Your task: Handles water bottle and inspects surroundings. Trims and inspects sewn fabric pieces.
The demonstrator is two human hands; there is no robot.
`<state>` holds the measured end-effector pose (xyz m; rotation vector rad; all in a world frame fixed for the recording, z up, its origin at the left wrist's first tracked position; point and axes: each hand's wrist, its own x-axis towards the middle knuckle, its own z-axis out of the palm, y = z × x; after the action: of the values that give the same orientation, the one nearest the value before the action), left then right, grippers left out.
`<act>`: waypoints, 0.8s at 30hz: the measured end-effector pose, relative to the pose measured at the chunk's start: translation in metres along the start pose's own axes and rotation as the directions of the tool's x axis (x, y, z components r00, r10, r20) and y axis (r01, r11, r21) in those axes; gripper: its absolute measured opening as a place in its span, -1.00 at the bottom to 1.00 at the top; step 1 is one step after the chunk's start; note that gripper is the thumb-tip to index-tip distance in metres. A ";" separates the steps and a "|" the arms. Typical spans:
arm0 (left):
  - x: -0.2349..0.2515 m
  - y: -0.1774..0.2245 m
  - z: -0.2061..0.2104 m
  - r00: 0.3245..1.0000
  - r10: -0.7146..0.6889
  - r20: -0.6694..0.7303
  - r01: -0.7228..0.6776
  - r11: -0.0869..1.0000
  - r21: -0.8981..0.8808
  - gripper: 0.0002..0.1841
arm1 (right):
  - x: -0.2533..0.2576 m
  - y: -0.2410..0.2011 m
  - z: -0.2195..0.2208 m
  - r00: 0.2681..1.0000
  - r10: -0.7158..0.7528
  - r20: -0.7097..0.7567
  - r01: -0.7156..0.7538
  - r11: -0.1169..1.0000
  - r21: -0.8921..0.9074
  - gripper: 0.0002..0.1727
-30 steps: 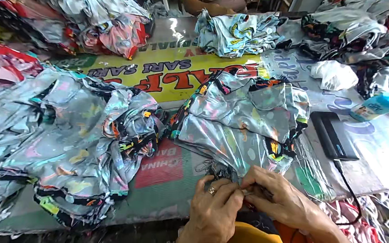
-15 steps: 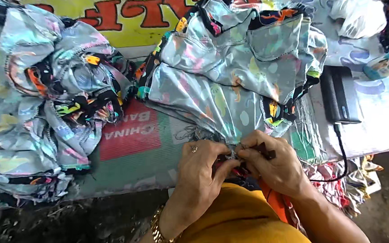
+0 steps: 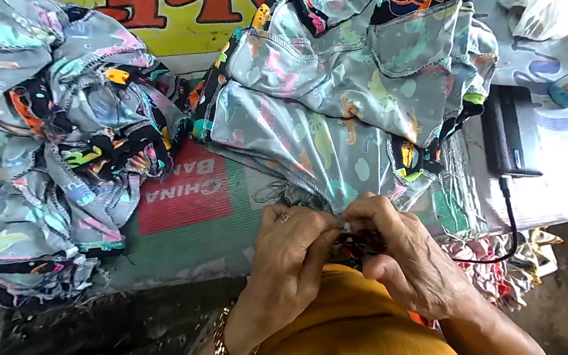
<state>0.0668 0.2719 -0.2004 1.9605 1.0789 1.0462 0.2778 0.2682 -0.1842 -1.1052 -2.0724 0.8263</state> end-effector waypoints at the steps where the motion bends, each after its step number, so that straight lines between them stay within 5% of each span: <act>1: 0.000 0.001 0.000 1.000 -0.009 -0.009 0.009 1.000 0.008 -0.76 | 0.000 -0.001 0.001 1.000 0.016 -0.002 -0.016 0.999 -0.029 -0.30; 4: 0.001 0.002 -0.001 0.999 -0.028 -0.029 0.029 0.999 0.033 -0.77 | -0.001 -0.006 0.003 0.998 0.057 -0.013 -0.057 0.994 -0.096 -0.47; 9: -0.001 0.003 0.003 0.997 0.017 -0.076 -0.010 0.996 0.087 -0.78 | -0.007 -0.009 0.004 0.997 0.062 -0.048 -0.069 0.983 -0.170 -0.48; 15: -0.017 0.000 0.013 0.946 0.233 -0.226 -0.157 0.938 0.310 -0.87 | -0.020 -0.006 0.004 0.996 -0.013 -0.089 -0.008 0.971 -0.238 -0.51; 24: -0.026 0.009 0.014 0.878 0.455 -0.145 -0.317 0.782 0.537 -0.89 | -0.026 -0.001 0.005 0.955 -0.200 -0.220 0.109 0.924 -0.367 -0.75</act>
<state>0.0736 0.2423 -0.2079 2.6041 1.2050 1.3907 0.2849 0.2447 -0.1929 -1.1425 -2.0998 0.2219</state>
